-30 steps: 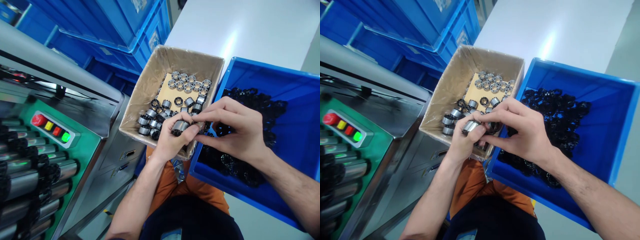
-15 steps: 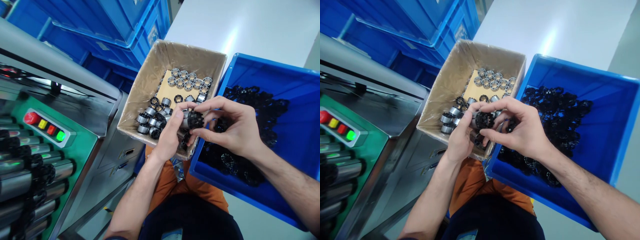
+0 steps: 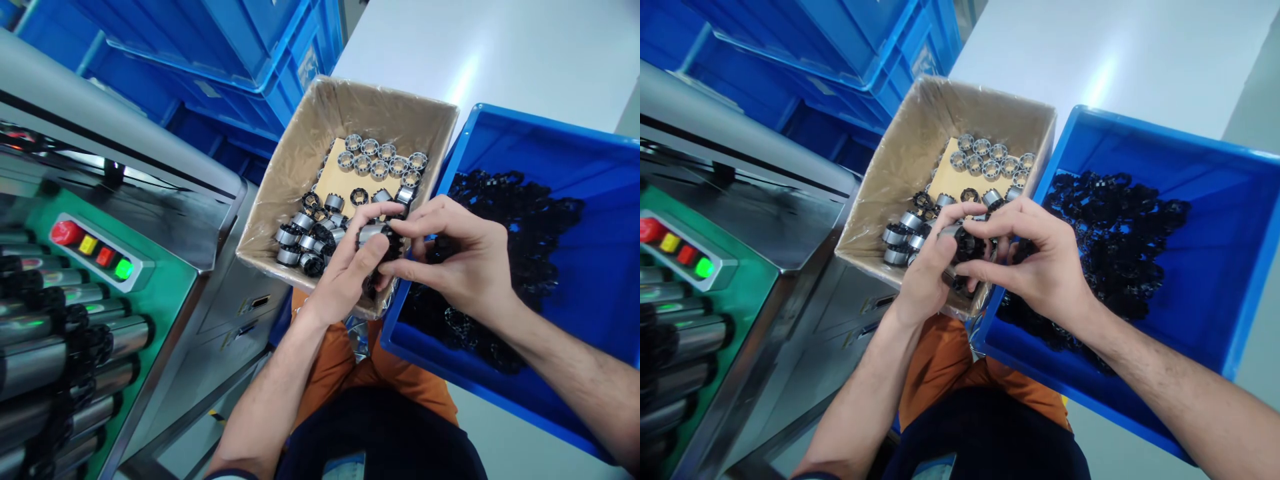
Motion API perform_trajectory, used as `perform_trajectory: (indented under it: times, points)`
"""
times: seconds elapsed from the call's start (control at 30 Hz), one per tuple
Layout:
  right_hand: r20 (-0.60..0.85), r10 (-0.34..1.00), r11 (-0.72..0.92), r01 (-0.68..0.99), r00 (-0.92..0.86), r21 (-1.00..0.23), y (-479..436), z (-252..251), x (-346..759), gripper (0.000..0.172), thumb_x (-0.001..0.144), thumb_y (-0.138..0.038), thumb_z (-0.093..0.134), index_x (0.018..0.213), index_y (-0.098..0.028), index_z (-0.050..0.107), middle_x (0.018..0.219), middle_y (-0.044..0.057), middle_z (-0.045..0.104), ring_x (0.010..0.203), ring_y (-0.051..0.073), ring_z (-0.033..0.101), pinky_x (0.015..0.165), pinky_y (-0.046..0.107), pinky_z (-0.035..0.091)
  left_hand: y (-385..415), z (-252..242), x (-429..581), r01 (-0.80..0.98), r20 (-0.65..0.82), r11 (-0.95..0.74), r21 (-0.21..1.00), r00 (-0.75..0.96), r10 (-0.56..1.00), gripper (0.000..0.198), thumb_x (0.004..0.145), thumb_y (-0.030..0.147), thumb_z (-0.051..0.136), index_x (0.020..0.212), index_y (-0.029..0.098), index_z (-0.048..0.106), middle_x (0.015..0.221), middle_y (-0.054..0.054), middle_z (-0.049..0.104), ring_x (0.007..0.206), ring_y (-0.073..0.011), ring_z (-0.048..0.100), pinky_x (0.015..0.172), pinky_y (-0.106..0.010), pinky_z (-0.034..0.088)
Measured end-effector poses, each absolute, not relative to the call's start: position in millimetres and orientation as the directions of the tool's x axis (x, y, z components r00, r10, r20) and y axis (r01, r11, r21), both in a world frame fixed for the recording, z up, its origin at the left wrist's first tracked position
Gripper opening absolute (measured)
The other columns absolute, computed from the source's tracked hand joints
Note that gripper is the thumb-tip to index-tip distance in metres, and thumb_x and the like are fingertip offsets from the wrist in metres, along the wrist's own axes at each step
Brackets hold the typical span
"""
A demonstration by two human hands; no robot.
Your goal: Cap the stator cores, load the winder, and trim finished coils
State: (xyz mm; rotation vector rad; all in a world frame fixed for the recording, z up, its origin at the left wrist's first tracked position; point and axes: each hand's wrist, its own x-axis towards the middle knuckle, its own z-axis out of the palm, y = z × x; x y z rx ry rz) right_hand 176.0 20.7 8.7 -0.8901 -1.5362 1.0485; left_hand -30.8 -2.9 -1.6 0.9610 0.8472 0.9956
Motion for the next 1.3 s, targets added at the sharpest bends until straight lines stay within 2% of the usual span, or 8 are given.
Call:
perform_trajectory:
  times: [0.1,0.6,0.8,0.93,1.03,1.13,1.2,1.3]
  points:
    - [0.307,0.929,0.315,0.009,-0.205,-0.949,18.4,9.9,175.5,0.042,0.082,-0.024,0.119,0.118,-0.032,0.097,0.092,-0.001,0.076,0.076,0.018,0.064,0.07,0.039,0.056,-3.5,0.4,-31.3,-0.283,-0.131,0.233,0.93,0.336,0.933,0.058,0.115,0.072,0.079,0.158,0.033,0.069,0.101,-0.003,0.074,0.065,-0.014,0.062,0.058,-0.028,0.05]
    - [0.225,0.954,0.238,0.043,-0.201,-0.97,17.4,19.0,178.8,0.036,0.082,-0.027,0.119,0.109,-0.029,0.095,0.086,-0.003,0.077,0.063,0.012,0.057,0.06,0.035,0.05,-2.5,-0.1,-29.0,-0.274,-0.15,0.237,0.932,0.303,0.941,0.061,0.12,0.081,0.062,0.154,0.032,0.071,0.109,-0.007,0.082,0.064,-0.0156,0.065,0.058,-0.031,0.054]
    - [0.2,0.95,0.219,0.053,-0.238,-0.974,21.0,23.2,177.1,0.036,0.08,-0.026,0.119,0.109,-0.03,0.098,0.087,-0.002,0.077,0.069,0.015,0.063,0.069,0.039,0.057,-0.2,-6.9,-29.8,-0.261,-0.114,0.221,0.94,0.369,0.922,0.056,0.12,0.077,0.065,0.152,0.031,0.068,0.101,-0.003,0.072,0.064,-0.0152,0.061,0.058,-0.033,0.053]
    - [-0.096,0.982,-0.105,-0.044,-0.163,-0.993,39.2,26.6,191.5,0.044,0.075,-0.03,0.119,0.113,-0.035,0.099,0.084,-0.004,0.073,0.071,0.014,0.061,0.063,0.032,0.055,3.9,7.6,-46.7,0.126,-0.007,-0.027,0.992,0.265,0.964,0.032,0.118,0.051,0.077,0.139,0.028,0.068,0.101,-0.001,0.071,0.076,-0.0167,0.064,0.073,-0.035,0.056]
    - [-0.234,0.955,-0.268,-0.197,-0.181,-0.943,53.7,26.9,210.2,0.063,0.069,-0.014,0.113,0.124,-0.04,0.095,0.105,-0.003,0.079,0.089,0.017,0.073,0.079,0.031,0.069,6.0,27.5,-74.4,0.629,0.02,-0.174,0.757,0.244,0.97,0.011,0.111,0.031,0.075,0.12,0.026,0.071,0.109,-0.002,0.078,0.095,-0.0223,0.071,0.089,-0.038,0.056]
    - [-0.215,0.924,-0.296,-0.235,-0.317,-0.926,55.9,25.2,217.2,0.069,0.071,-0.003,0.1,0.128,-0.041,0.093,0.119,-0.003,0.082,0.102,0.02,0.079,0.093,0.035,0.074,3.1,40.6,-93.5,0.789,-0.006,-0.182,0.587,0.229,0.973,0.036,0.104,0.047,0.09,0.132,0.027,0.079,0.13,-0.006,0.08,0.096,-0.0252,0.071,0.087,-0.039,0.054]
    - [-0.152,0.931,-0.239,-0.238,-0.333,-0.941,48.8,24.0,210.4,0.058,0.079,-0.005,0.094,0.126,-0.039,0.093,0.121,-0.002,0.083,0.109,0.021,0.081,0.1,0.038,0.074,-2.4,42.6,-88.9,0.717,0.036,-0.142,0.682,0.161,0.986,0.053,0.098,0.055,0.101,0.139,0.029,0.08,0.136,-0.006,0.078,0.082,-0.0198,0.066,0.081,-0.037,0.052]
    - [-0.064,0.961,-0.12,-0.196,-0.269,-0.973,31.6,21.9,190.8,0.035,0.093,-0.015,0.089,0.122,-0.035,0.09,0.127,0.002,0.085,0.124,0.025,0.081,0.111,0.043,0.073,-10.6,39.0,-56.7,0.415,0.023,-0.087,0.906,0.157,0.987,0.036,0.102,0.049,0.101,0.123,0.027,0.081,0.116,-0.001,0.078,0.068,-0.0129,0.058,0.071,-0.034,0.048]
